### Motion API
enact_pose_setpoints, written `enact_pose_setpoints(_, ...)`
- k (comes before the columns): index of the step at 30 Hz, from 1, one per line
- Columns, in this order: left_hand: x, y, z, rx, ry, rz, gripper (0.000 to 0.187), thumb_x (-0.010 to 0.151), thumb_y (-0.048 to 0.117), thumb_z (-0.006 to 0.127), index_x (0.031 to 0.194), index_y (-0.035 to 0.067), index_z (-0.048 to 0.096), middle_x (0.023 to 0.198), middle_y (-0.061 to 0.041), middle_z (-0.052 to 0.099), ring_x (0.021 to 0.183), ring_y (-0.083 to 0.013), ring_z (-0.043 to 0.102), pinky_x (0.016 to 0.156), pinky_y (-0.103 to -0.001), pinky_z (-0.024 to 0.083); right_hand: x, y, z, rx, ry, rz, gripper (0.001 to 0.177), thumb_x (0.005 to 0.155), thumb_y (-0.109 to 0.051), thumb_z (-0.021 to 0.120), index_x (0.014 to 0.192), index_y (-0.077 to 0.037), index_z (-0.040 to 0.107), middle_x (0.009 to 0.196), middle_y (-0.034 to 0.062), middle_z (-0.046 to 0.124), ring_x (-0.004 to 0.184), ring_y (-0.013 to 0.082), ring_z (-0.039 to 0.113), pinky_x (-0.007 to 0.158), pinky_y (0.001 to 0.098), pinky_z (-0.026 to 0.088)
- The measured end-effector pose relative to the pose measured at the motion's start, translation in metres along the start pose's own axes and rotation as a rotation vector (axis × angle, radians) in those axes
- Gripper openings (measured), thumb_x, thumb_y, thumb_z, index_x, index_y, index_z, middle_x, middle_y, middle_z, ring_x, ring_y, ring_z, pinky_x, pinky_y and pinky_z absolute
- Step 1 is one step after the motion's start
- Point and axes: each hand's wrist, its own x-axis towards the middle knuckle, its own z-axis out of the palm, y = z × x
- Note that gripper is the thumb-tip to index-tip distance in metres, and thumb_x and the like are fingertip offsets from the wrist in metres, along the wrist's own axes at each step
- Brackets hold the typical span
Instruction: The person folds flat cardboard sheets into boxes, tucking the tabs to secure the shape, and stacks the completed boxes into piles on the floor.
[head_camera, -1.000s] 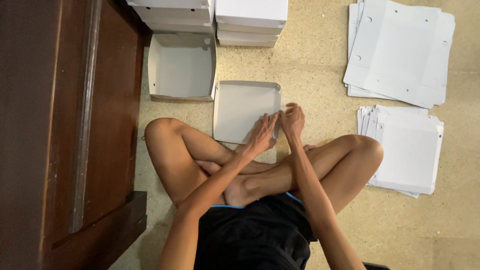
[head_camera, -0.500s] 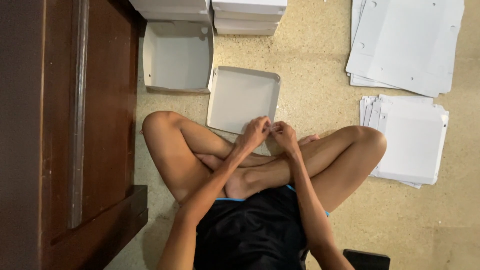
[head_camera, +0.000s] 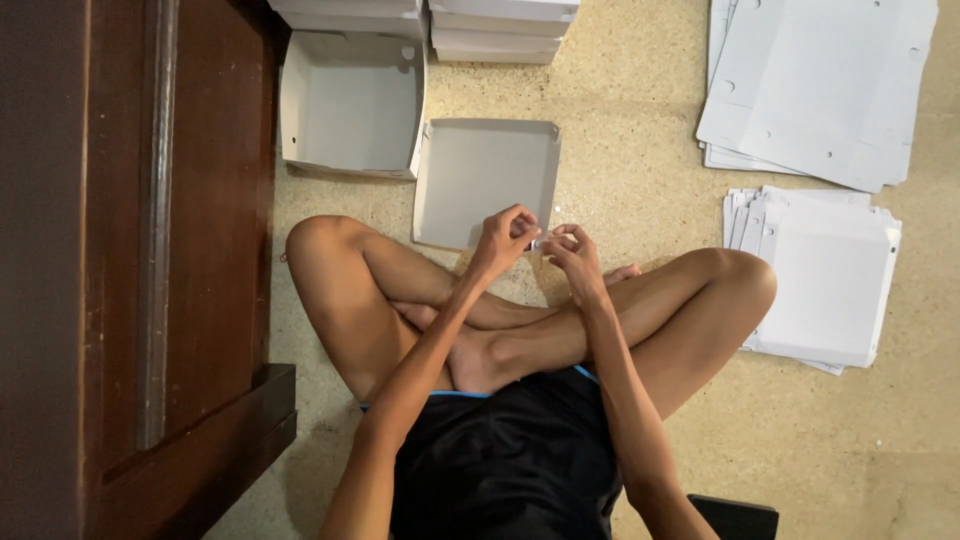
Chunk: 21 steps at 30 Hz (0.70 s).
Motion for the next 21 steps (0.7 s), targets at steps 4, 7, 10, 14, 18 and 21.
enact_pose_setpoints(4, -0.001, 0.006, -0.001, -0.021, 0.024, 0.028, 0.009, 0.095, 0.011, 0.063, 0.096, 0.003, 0.061, 0.084, -0.016, 0.062, 0.078, -0.028, 0.067, 0.067, -0.039, 0.057, 0.003, 0.003, 0.0, 0.072, -0.017, -0.016, 0.031, 0.08, -0.006, 0.07, 0.105, -0.011, 0.052, 0.086, 0.0008, 0.068, 0.077, 0.0083, 0.064, 0.069, 0.0176, 0.049)
enact_pose_setpoints(7, 0.0, 0.01, 0.0, -0.029, 0.048, 0.056, 0.01, 0.098, 0.012, 0.061, 0.096, 0.003, 0.06, 0.085, -0.015, 0.06, 0.081, -0.0273, 0.066, 0.068, -0.038, 0.057, 0.003, 0.0, 0.002, 0.091, -0.03, -0.048, 0.027, 0.081, -0.005, 0.07, 0.101, -0.012, 0.053, 0.085, -0.0004, 0.069, 0.077, 0.0066, 0.063, 0.068, 0.0154, 0.048)
enact_pose_setpoints(10, 0.001, 0.012, -0.001, -0.034, 0.036, 0.076, 0.011, 0.099, 0.014, 0.06, 0.097, 0.003, 0.059, 0.086, -0.014, 0.059, 0.081, -0.0275, 0.066, 0.069, -0.038, 0.058, 0.0, -0.008, 0.005, 0.084, -0.029, -0.103, 0.027, 0.081, -0.003, 0.068, 0.102, -0.011, 0.054, 0.084, -0.0007, 0.069, 0.075, 0.0049, 0.063, 0.067, 0.0138, 0.046)
enact_pose_setpoints(14, 0.0, 0.013, -0.001, -0.059, 0.029, 0.064, 0.011, 0.099, 0.013, 0.06, 0.098, 0.002, 0.059, 0.087, -0.014, 0.057, 0.083, -0.028, 0.065, 0.068, -0.039, 0.059, -0.007, -0.016, 0.01, 0.05, -0.023, -0.148, 0.027, 0.079, -0.004, 0.073, 0.1, -0.011, 0.057, 0.082, -0.002, 0.07, 0.071, 0.001, 0.06, 0.065, 0.012, 0.045)
enact_pose_setpoints(18, 0.002, 0.004, 0.001, -0.033, 0.045, 0.058, 0.012, 0.099, 0.015, 0.061, 0.095, 0.004, 0.059, 0.085, -0.013, 0.057, 0.082, -0.0266, 0.066, 0.066, -0.036, 0.06, -0.008, -0.017, 0.011, 0.03, -0.018, -0.148, 0.026, 0.079, -0.005, 0.075, 0.098, -0.011, 0.059, 0.081, -0.0024, 0.071, 0.068, 0.0001, 0.06, 0.064, 0.012, 0.044)
enact_pose_setpoints(21, 0.001, 0.008, 0.002, -0.038, 0.053, 0.057, 0.012, 0.099, 0.014, 0.06, 0.095, 0.003, 0.059, 0.086, -0.014, 0.057, 0.082, -0.0281, 0.065, 0.066, -0.038, 0.06, -0.004, -0.013, 0.01, 0.021, -0.015, -0.164, 0.026, 0.079, -0.003, 0.076, 0.098, -0.01, 0.06, 0.081, 0.0, 0.071, 0.068, 0.0012, 0.059, 0.064, 0.0141, 0.043)
